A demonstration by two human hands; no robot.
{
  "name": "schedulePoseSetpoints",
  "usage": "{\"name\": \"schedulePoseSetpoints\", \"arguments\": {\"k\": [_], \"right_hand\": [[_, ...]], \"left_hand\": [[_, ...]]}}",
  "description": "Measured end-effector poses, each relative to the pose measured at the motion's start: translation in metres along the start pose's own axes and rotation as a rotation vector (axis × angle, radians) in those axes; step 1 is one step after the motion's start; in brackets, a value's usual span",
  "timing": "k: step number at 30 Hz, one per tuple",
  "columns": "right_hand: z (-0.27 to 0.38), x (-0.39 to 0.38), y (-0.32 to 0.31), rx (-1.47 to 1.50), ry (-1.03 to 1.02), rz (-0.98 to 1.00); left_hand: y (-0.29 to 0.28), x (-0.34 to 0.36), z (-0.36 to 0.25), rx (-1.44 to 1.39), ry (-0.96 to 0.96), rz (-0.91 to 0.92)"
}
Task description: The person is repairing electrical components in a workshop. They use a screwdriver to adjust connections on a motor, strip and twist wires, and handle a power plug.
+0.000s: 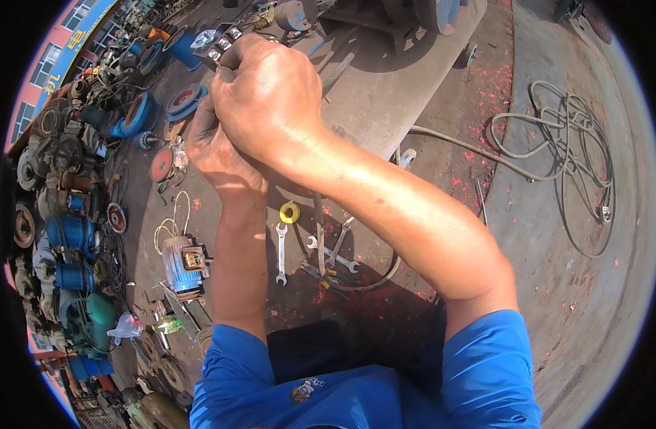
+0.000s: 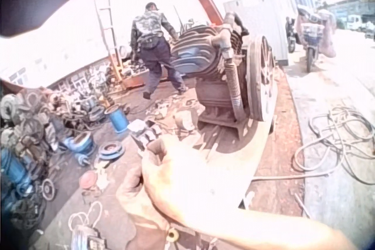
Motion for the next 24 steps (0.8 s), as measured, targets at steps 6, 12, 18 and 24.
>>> {"name": "schedulePoseSetpoints", "arguments": {"k": [6, 12, 18, 24], "right_hand": [[-0.005, 0.000, 0.001, 0.074, 0.048, -0.040], [0.001, 0.004, 0.004, -0.023, -0.064, 0.027], [-0.005, 0.005, 0.001, -0.069, 0.135, 0.175], [-0.001, -0.002, -0.010, 0.024, 0.096, 0.281]], "left_hand": [[0.009, 0.001, 0.007, -0.236, -0.043, 0.064], [-0.001, 0.006, 0.006, -0.107, -0.069, 0.039], [0.002, 0.001, 0.000, 0.092, -0.071, 0.054], [0.006, -0.004, -0.021, 0.494, 0.289, 0.136]]}}
Point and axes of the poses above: each hand's wrist, its own x-axis towards the middle knuckle, its own y-axis out of the palm, z = x × y, the point moved 10 cm from there along x, towards the middle knuckle, and after that the axes turned 7 degrees about x, right-handed, at the moved point
